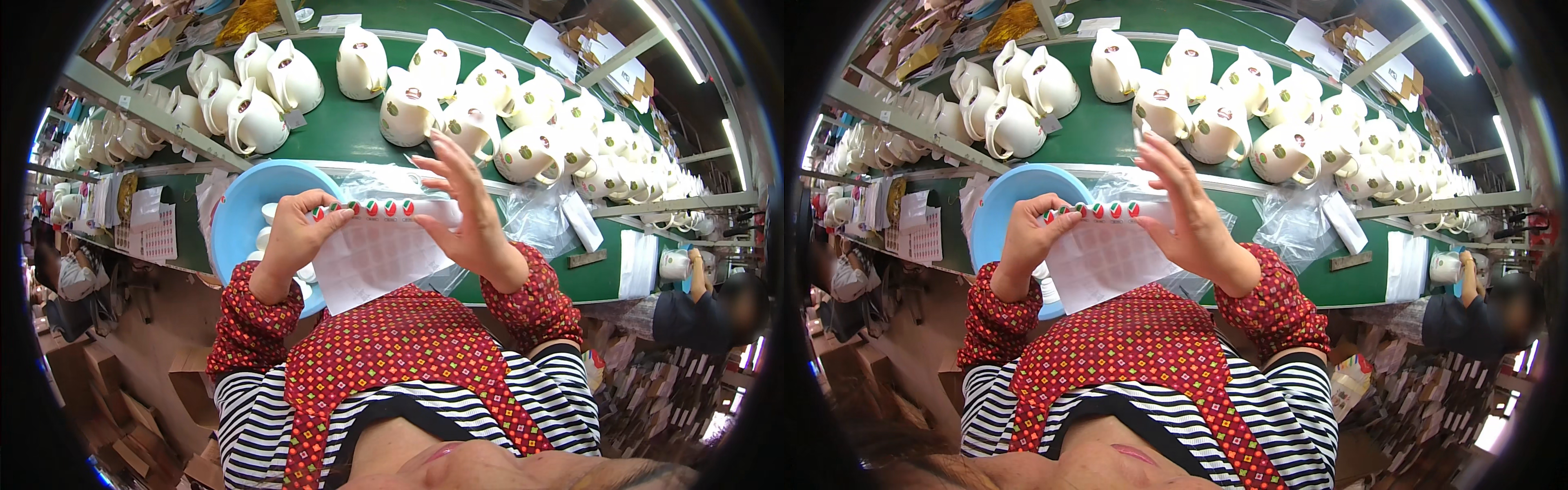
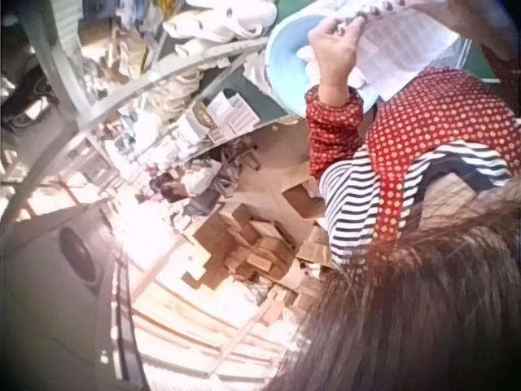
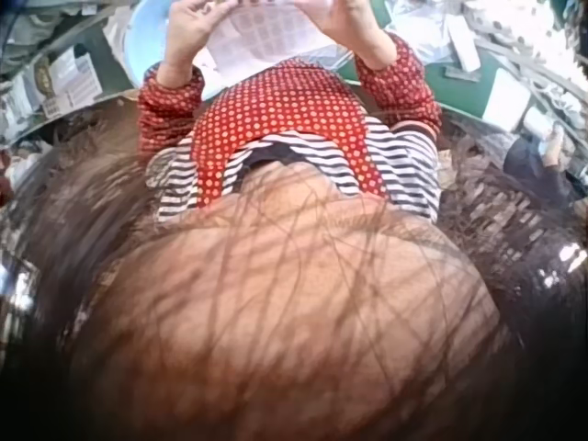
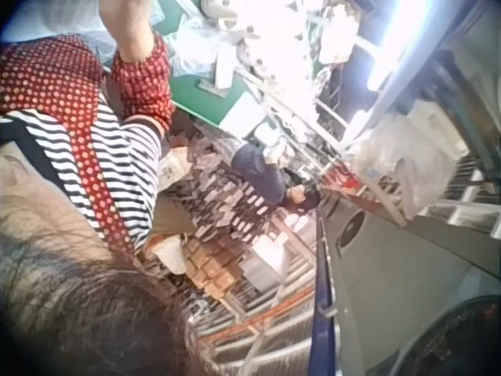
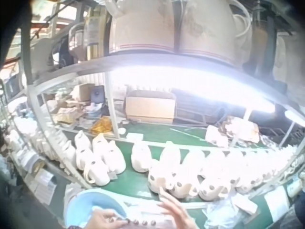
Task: The person assembles white plastic pitchers by attaching lids and applying decorative stickers. They repeatedly pick up pitchers, secure the lids, and place stickers on the body before setting them aside.
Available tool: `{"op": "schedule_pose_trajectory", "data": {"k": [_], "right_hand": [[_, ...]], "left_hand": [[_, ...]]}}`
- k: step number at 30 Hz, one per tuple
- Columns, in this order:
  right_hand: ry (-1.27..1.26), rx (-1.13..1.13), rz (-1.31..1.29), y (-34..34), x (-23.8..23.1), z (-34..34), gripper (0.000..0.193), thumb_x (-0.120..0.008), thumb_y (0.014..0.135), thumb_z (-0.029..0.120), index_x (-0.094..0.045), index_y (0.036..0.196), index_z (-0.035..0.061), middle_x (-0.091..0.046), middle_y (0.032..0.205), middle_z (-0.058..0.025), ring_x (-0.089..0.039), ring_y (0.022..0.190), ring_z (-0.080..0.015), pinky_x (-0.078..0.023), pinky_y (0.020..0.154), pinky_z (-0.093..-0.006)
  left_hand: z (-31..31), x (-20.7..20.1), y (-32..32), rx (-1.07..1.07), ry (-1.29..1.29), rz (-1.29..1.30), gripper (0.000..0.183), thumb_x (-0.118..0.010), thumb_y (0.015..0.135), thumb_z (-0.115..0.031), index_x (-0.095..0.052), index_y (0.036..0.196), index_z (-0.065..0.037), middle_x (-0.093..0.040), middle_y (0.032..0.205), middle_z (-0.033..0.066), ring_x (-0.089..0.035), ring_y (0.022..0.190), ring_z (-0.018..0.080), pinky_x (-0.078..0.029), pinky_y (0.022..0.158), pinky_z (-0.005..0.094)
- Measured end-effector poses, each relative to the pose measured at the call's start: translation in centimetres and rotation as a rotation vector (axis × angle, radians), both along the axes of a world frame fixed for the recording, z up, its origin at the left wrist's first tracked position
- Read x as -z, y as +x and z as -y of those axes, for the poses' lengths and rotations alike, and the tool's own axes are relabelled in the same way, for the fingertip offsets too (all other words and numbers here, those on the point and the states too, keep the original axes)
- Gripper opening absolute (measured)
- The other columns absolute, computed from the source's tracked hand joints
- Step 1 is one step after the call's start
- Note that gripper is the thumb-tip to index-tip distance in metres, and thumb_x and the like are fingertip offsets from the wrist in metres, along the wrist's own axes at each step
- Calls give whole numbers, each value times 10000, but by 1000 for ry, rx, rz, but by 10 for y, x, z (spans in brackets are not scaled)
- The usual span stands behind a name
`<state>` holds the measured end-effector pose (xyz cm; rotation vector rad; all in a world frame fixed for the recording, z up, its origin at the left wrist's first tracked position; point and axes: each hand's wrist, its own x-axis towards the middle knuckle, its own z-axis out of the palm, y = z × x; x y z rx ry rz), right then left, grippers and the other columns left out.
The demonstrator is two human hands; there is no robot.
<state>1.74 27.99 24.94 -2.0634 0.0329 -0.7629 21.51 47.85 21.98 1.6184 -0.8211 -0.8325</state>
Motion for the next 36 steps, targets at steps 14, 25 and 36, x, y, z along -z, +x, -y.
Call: {"op": "schedule_pose_trajectory", "data": {"k": [14,25,36], "right_hand": [[193,94,101,-16,23,22,898,-716,807,-202,-376,1589,79,-210,1682,-216,-580,1360,-357,-675,830,-331],[214,308,-72,-50,33,30,1014,-712,812,-201,-232,1636,142,-124,1708,-222,-516,1404,-379,-673,816,-328],[254,480,-179,-49,30,24,1017,-690,802,-201,-222,1637,141,-95,1714,-247,-505,1398,-397,-675,788,-320]], "left_hand": [[76,70,3,44,20,64,200,-803,914,-175,-768,920,22,-713,759,42,-584,725,64,-474,649,269],[161,208,36,128,185,663,593,-825,857,-226,-579,1369,-55,-532,1360,279,-535,1275,435,-465,1084,468],[308,164,304,-326,58,1214,633,-647,761,36,-579,1360,-157,-353,1583,280,-385,1436,505,-398,1163,571]]}}
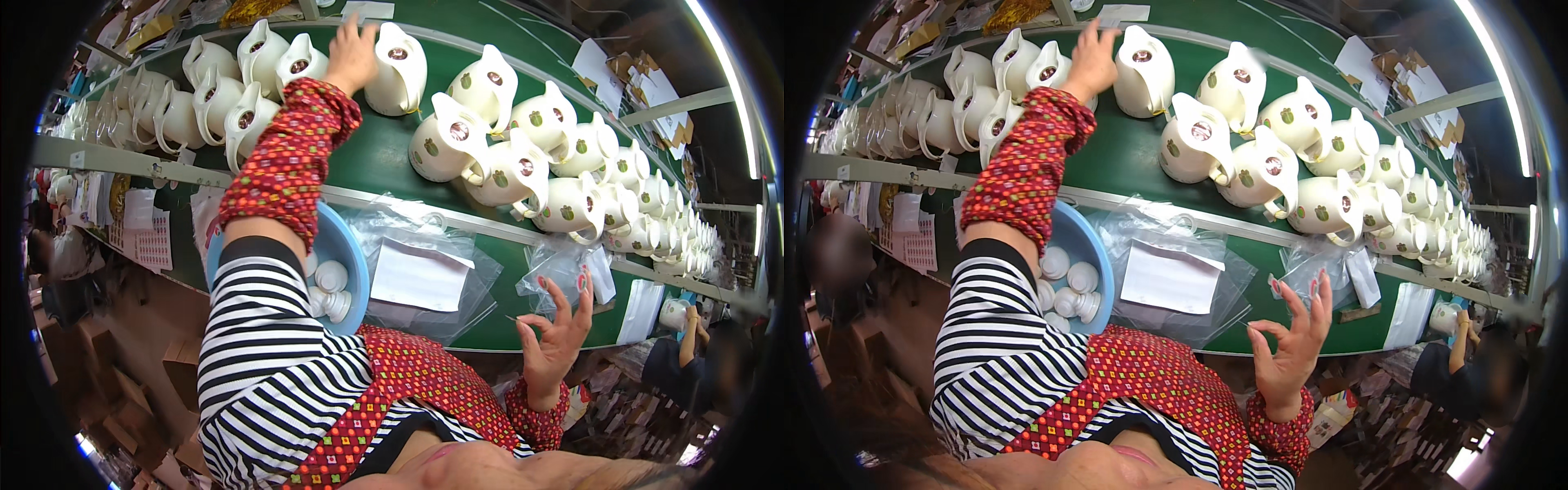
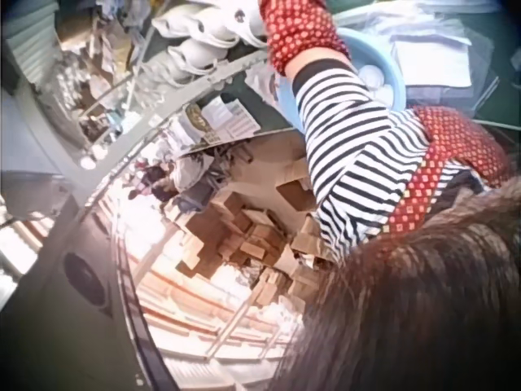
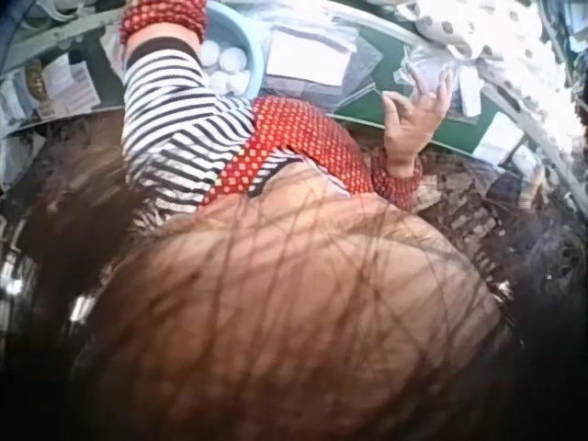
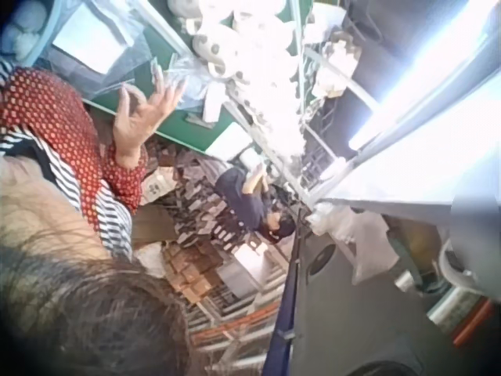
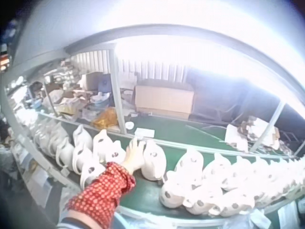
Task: The person assembles white plastic pitchers by attaching lids and applying decorative stickers. They repeatedly pick up pitchers, secure the lids, and place stickers on the body before setting them aside.
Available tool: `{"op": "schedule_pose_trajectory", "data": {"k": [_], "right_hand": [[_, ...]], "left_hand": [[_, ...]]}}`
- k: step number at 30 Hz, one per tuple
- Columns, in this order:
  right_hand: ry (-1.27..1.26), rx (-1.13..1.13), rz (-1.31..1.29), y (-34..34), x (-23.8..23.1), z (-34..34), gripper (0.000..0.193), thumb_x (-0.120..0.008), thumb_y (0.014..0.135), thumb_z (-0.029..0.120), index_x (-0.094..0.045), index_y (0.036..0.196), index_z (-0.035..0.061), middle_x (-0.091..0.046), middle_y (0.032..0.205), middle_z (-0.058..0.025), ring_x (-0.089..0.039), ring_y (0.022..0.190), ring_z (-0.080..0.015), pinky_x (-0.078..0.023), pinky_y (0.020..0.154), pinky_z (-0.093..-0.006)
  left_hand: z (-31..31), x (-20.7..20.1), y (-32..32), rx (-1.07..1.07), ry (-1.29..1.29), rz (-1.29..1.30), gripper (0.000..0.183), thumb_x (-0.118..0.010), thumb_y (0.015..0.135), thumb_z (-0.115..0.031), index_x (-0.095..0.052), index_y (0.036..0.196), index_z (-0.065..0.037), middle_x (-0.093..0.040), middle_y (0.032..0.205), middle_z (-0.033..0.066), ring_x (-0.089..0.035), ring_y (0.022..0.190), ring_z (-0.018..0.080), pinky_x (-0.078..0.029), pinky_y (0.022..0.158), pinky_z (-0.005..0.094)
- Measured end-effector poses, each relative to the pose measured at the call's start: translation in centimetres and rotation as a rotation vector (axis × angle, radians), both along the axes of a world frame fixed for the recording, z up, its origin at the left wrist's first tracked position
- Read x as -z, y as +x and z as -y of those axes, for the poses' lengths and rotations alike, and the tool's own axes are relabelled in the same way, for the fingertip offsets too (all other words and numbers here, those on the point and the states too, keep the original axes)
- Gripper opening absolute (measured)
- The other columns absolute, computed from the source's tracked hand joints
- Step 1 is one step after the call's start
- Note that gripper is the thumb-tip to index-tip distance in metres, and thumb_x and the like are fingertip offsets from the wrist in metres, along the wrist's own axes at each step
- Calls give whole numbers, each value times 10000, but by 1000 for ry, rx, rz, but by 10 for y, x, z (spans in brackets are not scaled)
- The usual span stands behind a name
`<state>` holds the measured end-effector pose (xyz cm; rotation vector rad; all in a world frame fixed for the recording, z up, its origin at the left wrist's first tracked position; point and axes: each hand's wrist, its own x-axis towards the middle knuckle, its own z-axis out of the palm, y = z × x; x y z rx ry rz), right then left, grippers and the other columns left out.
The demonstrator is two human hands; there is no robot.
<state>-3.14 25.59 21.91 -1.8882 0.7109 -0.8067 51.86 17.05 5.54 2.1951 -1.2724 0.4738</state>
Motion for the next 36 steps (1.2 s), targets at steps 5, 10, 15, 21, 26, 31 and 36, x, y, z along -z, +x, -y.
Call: {"op": "schedule_pose_trajectory", "data": {"k": [5,10,15,21,26,31,36], "right_hand": [[40,26,-27,-4,11,1,979,-684,813,-206,-248,1628,117,-103,1718,-231,-509,1396,-382,-665,793,-325],[62,-3,-18,4,22,4,967,-683,817,-202,-249,1625,106,-100,1718,-230,-512,1394,-369,-663,799,-320],[44,-30,-10,10,13,3,974,-691,812,-198,-249,1625,107,-94,1719,-231,-514,1393,-362,-661,801,-315],[6,-75,-10,10,-4,4,1005,-699,797,-200,-246,1630,132,-85,1718,-240,-515,1392,-381,-660,802,-322],[-55,-226,127,31,-34,2,998,-727,793,-181,-261,1618,130,-70,1710,-267,-536,1379,-387,-662,814,-328],[40,-428,269,63,-45,-22,942,-753,778,-182,-354,1582,103,-106,1706,-251,-551,1381,-358,-652,778,-318],[194,-526,215,50,-19,-55,907,-757,766,-192,-421,1563,79,-126,1706,-244,-566,1372,-345,-644,768,-309]], "left_hand": [[-75,-14,101,73,218,358,458,-683,773,67,-638,1174,-151,-433,1567,218,-370,1489,432,-373,1191,533],[-119,-28,111,71,846,112,550,-765,828,-77,-635,1342,-224,-331,1621,273,-281,1540,464,-331,1223,538],[-134,5,111,162,614,20,652,-892,710,-327,-708,1309,-148,-453,1501,324,-402,1437,501,-394,1189,489],[-105,18,65,61,205,-288,404,-805,767,-397,-833,1074,-136,-753,1028,236,-683,1090,391,-558,956,424],[-99,-71,-30,-6,406,-997,565,-741,829,-470,-793,1036,54,-785,986,171,-760,837,289,-580,733,392],[-121,-46,-152,208,784,-1569,519,-711,896,-514,-770,1147,-64,-777,1015,83,-754,797,196,-594,675,356],[-175,-10,-243,293,858,-1848,508,-628,963,-491,-708,1283,-105,-783,1087,65,-774,828,176,-615,689,333]]}}
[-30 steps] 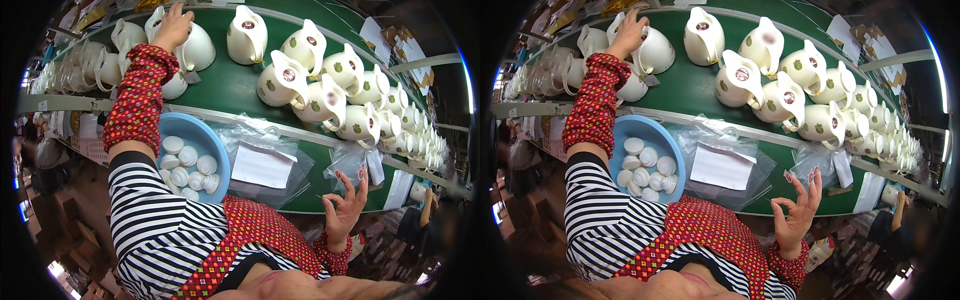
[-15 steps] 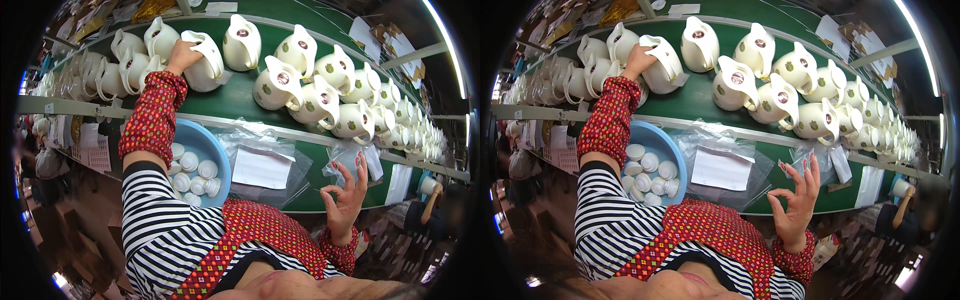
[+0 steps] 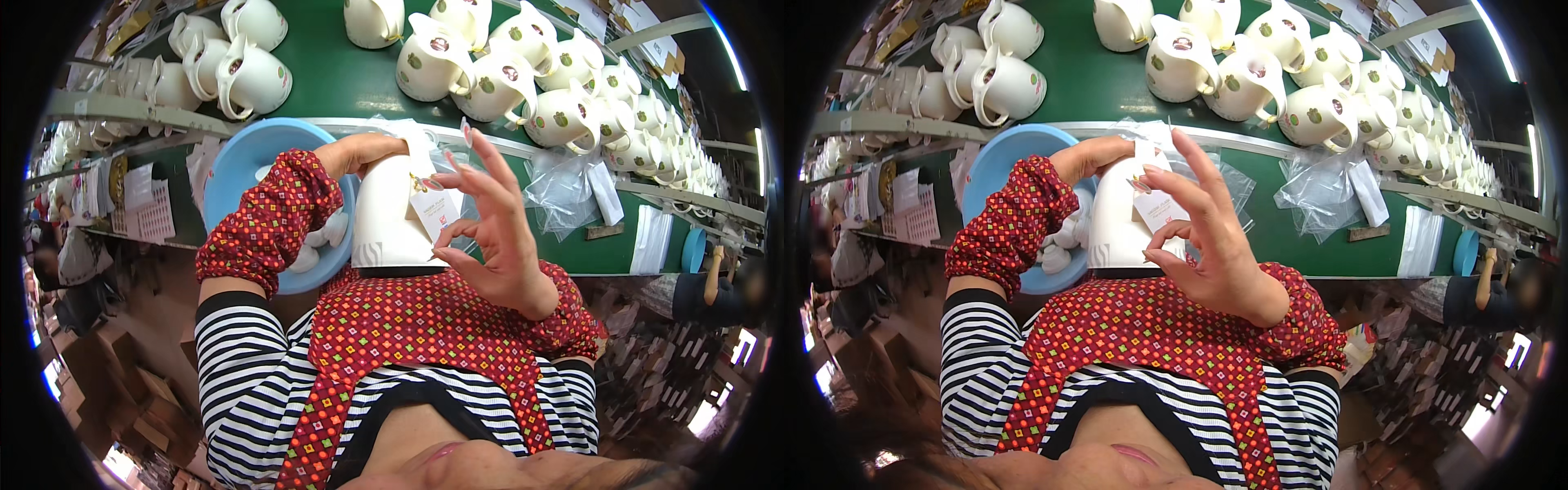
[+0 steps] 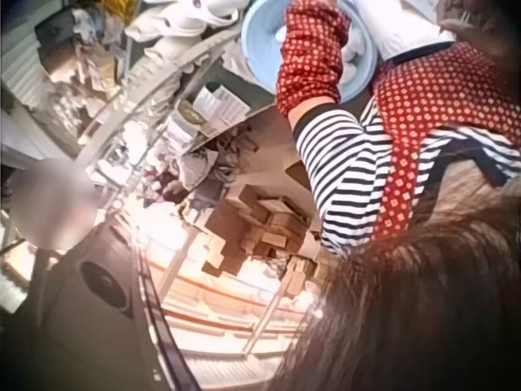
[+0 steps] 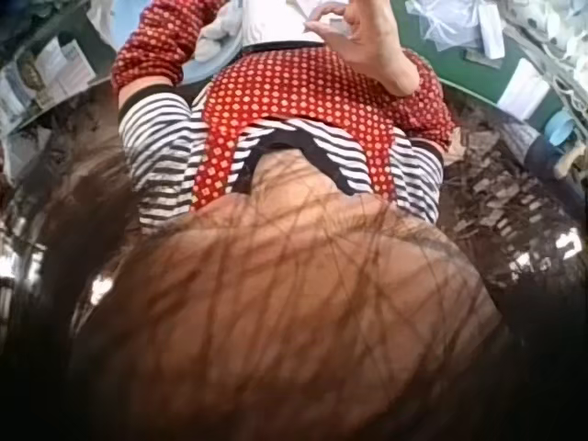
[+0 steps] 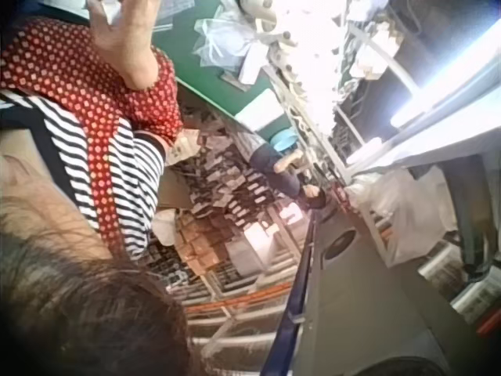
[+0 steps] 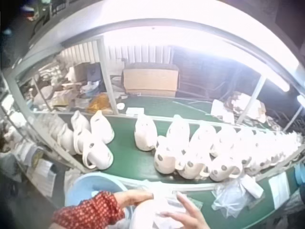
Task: The person assembles white plastic pitchers by attaching lids and applying decorative stickers. They repeatedly pick up pitchers, secure the lids, and place stickers on the body before setting them aside.
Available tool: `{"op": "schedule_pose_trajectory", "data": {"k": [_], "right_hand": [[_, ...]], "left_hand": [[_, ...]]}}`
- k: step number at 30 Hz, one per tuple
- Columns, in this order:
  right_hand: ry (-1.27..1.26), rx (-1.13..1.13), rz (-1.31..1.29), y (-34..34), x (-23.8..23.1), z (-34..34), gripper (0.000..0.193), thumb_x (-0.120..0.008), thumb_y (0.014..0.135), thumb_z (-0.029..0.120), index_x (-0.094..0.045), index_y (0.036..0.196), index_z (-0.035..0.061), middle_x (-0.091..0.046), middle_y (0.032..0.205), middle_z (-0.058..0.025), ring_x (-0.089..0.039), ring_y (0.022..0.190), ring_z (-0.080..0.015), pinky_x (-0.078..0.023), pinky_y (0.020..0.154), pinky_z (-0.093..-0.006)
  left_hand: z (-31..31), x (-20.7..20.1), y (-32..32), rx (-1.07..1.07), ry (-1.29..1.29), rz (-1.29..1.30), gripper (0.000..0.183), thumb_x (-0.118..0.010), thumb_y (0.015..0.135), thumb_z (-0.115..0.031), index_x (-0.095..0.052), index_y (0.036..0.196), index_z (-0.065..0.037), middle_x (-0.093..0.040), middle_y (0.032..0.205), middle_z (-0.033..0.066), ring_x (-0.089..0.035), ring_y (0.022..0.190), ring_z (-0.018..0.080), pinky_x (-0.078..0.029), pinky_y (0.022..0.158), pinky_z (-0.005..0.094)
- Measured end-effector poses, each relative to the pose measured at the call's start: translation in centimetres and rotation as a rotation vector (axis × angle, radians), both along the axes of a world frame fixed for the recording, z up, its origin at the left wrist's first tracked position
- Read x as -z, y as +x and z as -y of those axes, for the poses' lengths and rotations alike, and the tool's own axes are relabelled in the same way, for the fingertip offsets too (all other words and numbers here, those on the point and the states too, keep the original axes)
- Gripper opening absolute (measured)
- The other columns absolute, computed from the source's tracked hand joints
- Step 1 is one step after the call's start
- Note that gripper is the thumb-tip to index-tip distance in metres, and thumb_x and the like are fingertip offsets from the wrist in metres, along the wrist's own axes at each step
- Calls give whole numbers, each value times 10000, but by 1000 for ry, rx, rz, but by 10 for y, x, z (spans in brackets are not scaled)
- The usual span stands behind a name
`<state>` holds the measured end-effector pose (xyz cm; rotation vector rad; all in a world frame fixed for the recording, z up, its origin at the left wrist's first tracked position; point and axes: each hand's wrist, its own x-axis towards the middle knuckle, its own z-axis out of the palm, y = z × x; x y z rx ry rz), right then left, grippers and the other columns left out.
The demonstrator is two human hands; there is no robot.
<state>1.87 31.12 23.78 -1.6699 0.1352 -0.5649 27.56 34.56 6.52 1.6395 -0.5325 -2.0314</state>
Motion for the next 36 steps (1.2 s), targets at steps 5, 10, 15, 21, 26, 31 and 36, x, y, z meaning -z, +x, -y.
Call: {"op": "schedule_pose_trajectory", "data": {"k": [5,10,15,21,26,31,36], "right_hand": [[-98,-80,-1,-3,11,-20,881,-719,759,-216,-465,1542,99,-131,1697,-249,-495,1421,-375,-641,757,-304],[-179,-78,-21,-5,19,-34,859,-691,762,-226,-491,1528,108,-113,1701,-242,-486,1428,-377,-637,750,-308],[-246,-54,-13,-3,21,-40,863,-704,753,-225,-491,1519,110,-100,1702,-248,-476,1436,-395,-653,759,-316],[-292,16,-37,0,27,-46,897,-750,744,-213,-450,1531,98,-100,1698,-267,-465,1450,-409,-688,783,-325],[-278,69,-45,2,15,-47,895,-743,766,-206,-428,1551,85,-84,1701,-253,-463,1454,-392,-687,810,-321],[-235,25,-86,0,17,-50,890,-750,761,-204,-438,1545,76,-88,1701,-250,-457,1460,-379,-685,825,-323],[-291,38,-77,4,23,-52,886,-756,747,-207,-461,1531,80,-96,1701,-249,-456,1454,-404,-688,801,-326]], "left_hand": [[-21,-16,-4,-29,-36,19,525,-626,975,-516,-707,1269,-88,-770,1125,99,-773,892,218,-627,732,360],[-33,-33,-8,-58,-46,70,555,-625,962,-543,-706,1249,-75,-767,1116,111,-773,886,236,-625,721,373],[-40,-21,-7,-80,-52,101,549,-625,874,-505,-716,1219,-87,-766,1055,96,-766,839,214,-605,699,388],[-44,-19,-3,-79,-84,93,533,-617,871,-501,-713,1204,-96,-759,1015,89,-746,794,217,-578,648,381],[-46,-19,0,-62,-87,117,544,-608,877,-511,-707,1212,-94,-757,1016,100,-746,797,226,-576,641,386],[-49,-17,1,-81,-119,86,541,-597,894,-507,-699,1231,-97,-755,1049,105,-751,819,231,-588,659,399],[-47,-27,0,-52,-96,94,532,-591,907,-490,-691,1252,-98,-754,1082,99,-755,864,228,-599,694,406]]}}
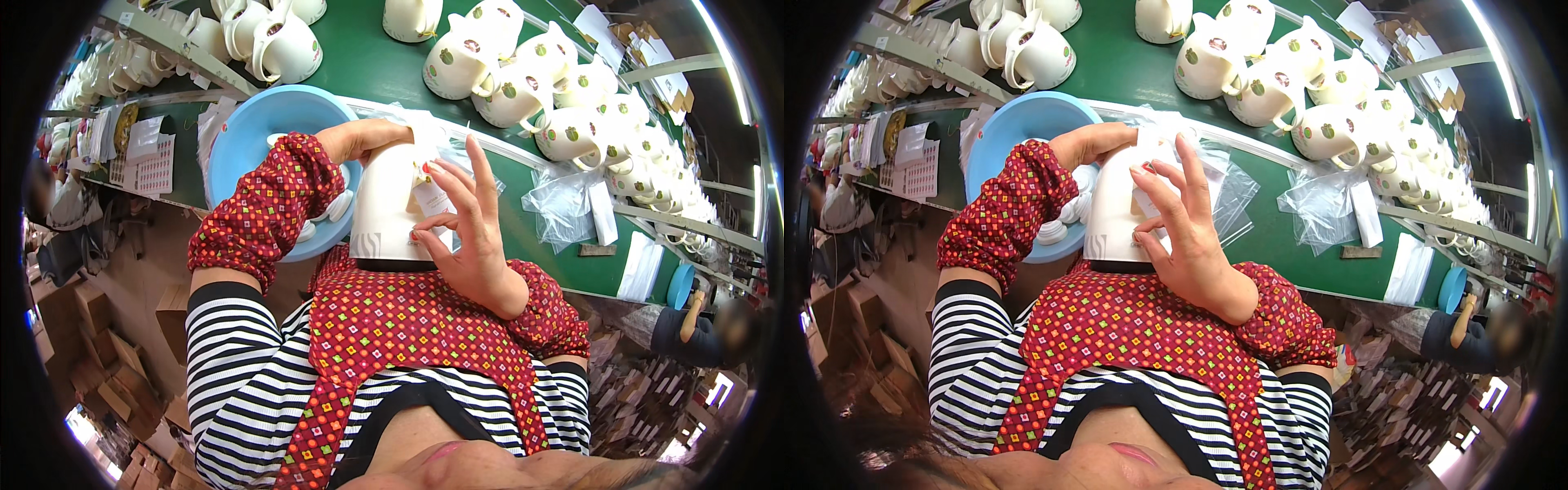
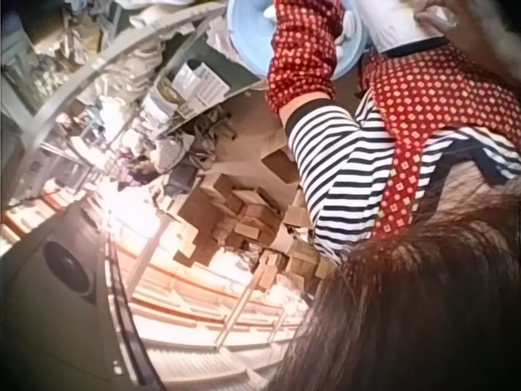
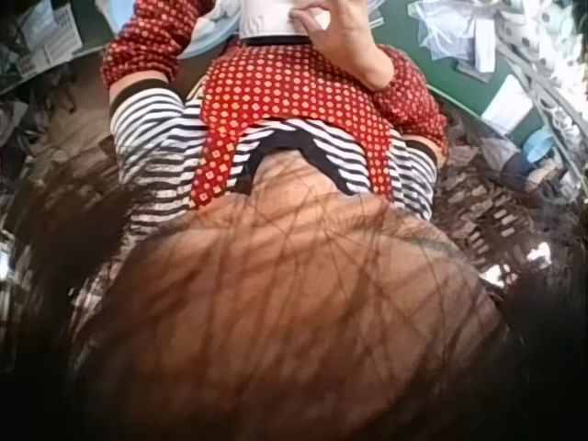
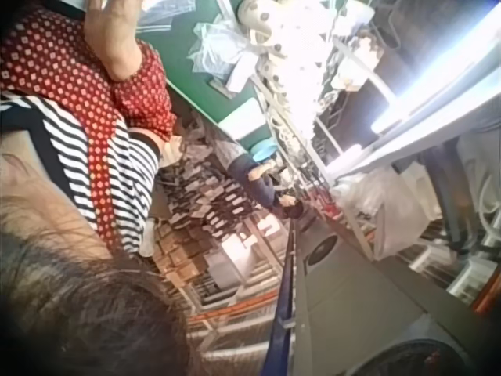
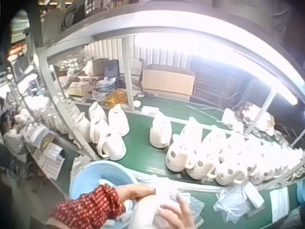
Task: The person assembles white plastic pitchers by attaching lids and applying decorative stickers. They repeatedly pick up pitchers, secure the lids, and place stickers on the body before setting them aside.
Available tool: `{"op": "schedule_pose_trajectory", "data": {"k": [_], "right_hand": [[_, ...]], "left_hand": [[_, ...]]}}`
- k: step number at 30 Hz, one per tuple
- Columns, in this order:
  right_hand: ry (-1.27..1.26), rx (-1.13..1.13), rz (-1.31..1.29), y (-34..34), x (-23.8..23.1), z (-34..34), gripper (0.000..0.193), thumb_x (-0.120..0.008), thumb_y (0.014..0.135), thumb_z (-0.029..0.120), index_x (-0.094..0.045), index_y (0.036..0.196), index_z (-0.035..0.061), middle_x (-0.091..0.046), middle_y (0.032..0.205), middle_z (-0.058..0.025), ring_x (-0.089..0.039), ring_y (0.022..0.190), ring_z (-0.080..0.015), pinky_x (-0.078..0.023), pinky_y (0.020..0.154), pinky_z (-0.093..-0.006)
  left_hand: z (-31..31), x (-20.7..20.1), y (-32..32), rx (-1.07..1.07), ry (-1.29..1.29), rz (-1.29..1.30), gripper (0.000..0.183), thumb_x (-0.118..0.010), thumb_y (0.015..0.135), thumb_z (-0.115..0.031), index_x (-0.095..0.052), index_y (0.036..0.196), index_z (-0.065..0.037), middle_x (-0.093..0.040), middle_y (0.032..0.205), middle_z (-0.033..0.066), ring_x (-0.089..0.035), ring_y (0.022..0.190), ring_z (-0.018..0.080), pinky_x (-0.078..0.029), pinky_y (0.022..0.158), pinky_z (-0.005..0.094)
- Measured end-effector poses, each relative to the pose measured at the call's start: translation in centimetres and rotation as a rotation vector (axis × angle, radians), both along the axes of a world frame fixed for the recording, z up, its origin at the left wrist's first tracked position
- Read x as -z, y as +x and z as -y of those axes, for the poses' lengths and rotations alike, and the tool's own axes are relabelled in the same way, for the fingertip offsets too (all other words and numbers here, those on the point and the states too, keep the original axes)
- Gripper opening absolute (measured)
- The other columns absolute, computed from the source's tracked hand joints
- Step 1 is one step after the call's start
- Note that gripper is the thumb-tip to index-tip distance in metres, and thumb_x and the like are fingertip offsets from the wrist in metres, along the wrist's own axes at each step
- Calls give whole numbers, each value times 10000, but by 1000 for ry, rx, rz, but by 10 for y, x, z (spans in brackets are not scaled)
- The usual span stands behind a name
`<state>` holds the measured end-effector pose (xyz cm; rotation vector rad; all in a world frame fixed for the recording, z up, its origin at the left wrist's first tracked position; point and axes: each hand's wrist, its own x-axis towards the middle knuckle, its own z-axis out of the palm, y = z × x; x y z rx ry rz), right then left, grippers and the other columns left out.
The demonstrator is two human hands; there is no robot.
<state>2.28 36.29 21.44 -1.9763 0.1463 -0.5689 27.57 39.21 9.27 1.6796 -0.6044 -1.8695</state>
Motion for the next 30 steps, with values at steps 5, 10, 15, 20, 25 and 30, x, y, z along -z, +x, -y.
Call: {"op": "schedule_pose_trajectory", "data": {"k": [5,10,15,20,25,30], "right_hand": [[-71,-32,33,0,15,-2,904,-799,729,-179,-474,1518,117,-108,1697,-258,-426,1462,-461,-680,832,-368],[-374,37,82,1,20,9,907,-901,767,58,-435,1538,161,-130,1686,-290,-404,1460,-506,-552,1022,-529],[-497,207,10,1,35,15,1182,-985,662,407,-313,1609,184,-99,1684,-318,-254,1525,-521,-340,1183,-611],[-389,251,-131,-1,25,20,1401,-1026,546,458,-227,1655,150,-65,1690,-303,-175,1560,-506,-283,1224,-610],[-376,482,31,-9,19,51,1206,-996,653,246,-285,1611,70,-185,1655,-284,-434,1413,-388,-430,1140,-495],[-191,540,118,-15,31,64,1017,-893,760,56,-310,1593,38,-264,1624,-254,-615,1170,-283,-483,1067,-432]], "left_hand": [[-2,-2,-1,-22,-19,-19,516,-605,922,-496,-703,1245,-105,-761,1083,75,-749,869,197,-587,690,372],[-4,-3,-1,-21,-16,-14,518,-615,967,-540,-736,1233,-112,-776,1070,39,-739,857,146,-552,672,300],[-5,20,8,-26,-52,-63,510,-629,980,-520,-739,1256,-106,-773,1092,40,-730,866,151,-554,728,306],[-6,-18,18,-47,-189,26,477,-680,967,-469,-774,1190,-58,-768,1061,35,-693,860,131,-535,776,293],[17,-49,57,-113,-273,622,450,-734,880,-462,-815,1009,-39,-776,933,125,-714,849,227,-558,781,359],[61,-33,75,-247,-515,1231,510,-795,787,-592,-815,921,-101,-738,1065,191,-690,1078,339,-563,913,435]]}}
